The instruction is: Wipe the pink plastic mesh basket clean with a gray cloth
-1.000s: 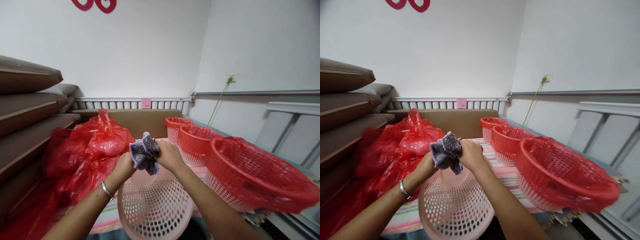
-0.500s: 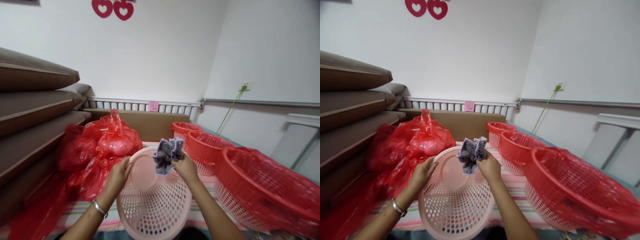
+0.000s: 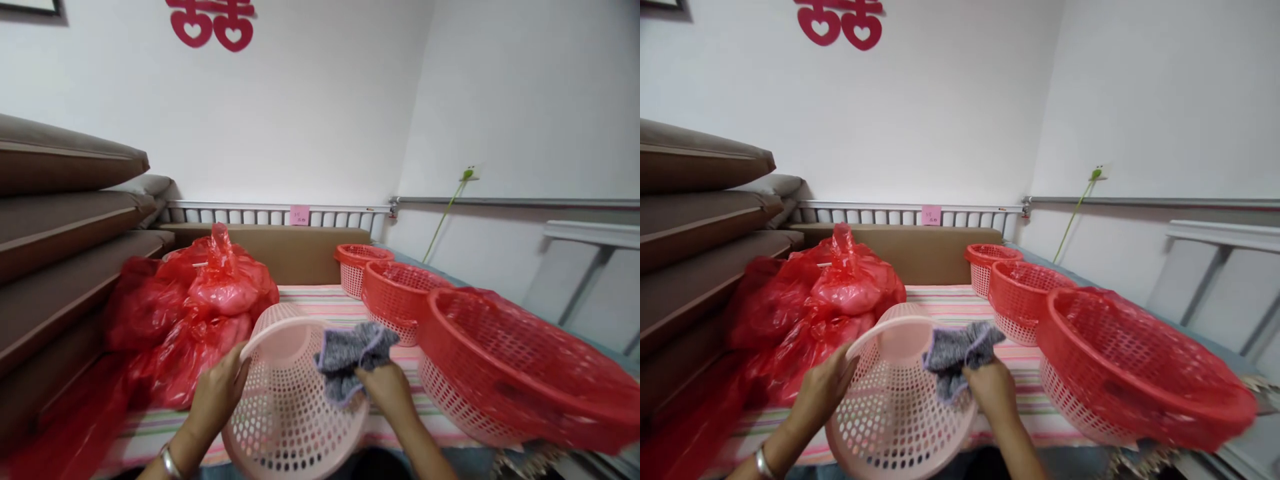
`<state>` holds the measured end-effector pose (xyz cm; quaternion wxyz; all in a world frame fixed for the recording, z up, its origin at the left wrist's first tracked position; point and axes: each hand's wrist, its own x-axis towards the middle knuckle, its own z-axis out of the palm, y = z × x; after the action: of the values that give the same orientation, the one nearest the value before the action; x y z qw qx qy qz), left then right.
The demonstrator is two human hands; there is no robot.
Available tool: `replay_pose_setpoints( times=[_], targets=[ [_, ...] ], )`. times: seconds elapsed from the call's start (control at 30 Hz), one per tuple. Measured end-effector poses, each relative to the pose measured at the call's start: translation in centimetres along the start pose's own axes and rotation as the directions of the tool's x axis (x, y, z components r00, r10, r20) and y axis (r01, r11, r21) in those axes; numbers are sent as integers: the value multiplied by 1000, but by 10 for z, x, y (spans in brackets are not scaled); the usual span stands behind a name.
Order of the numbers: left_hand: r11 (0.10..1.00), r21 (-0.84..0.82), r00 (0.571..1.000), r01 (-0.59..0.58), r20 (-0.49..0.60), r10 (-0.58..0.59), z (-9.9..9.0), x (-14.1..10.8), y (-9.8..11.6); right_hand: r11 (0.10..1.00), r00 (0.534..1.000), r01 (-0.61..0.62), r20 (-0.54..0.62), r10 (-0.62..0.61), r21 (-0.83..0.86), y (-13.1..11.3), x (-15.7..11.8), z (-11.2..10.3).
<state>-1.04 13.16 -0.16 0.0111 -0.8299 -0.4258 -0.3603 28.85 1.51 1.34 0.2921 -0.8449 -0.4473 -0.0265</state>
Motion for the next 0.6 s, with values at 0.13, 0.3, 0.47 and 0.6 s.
replay_pose_setpoints(
  times=[0.13,0.3,0.47,0.6],
  targets=[
    [977,81,980,-198,52,194,-49,54,42,974,975,222,-12,-223,-44,-65,21,-61],
    [917,130,909,-378,242,340,-61,97,76,872,880,474,22,-475,-121,-116,26,-70],
    [948,140,936,-287,253,246,-51,112,63,922,924,382,-3,-383,-58,-114,45,-50],
    [978,162,974,-129,204,95,-55,116,36,974,974,224,28,-225,33,-90,64,-30]
  ],
)
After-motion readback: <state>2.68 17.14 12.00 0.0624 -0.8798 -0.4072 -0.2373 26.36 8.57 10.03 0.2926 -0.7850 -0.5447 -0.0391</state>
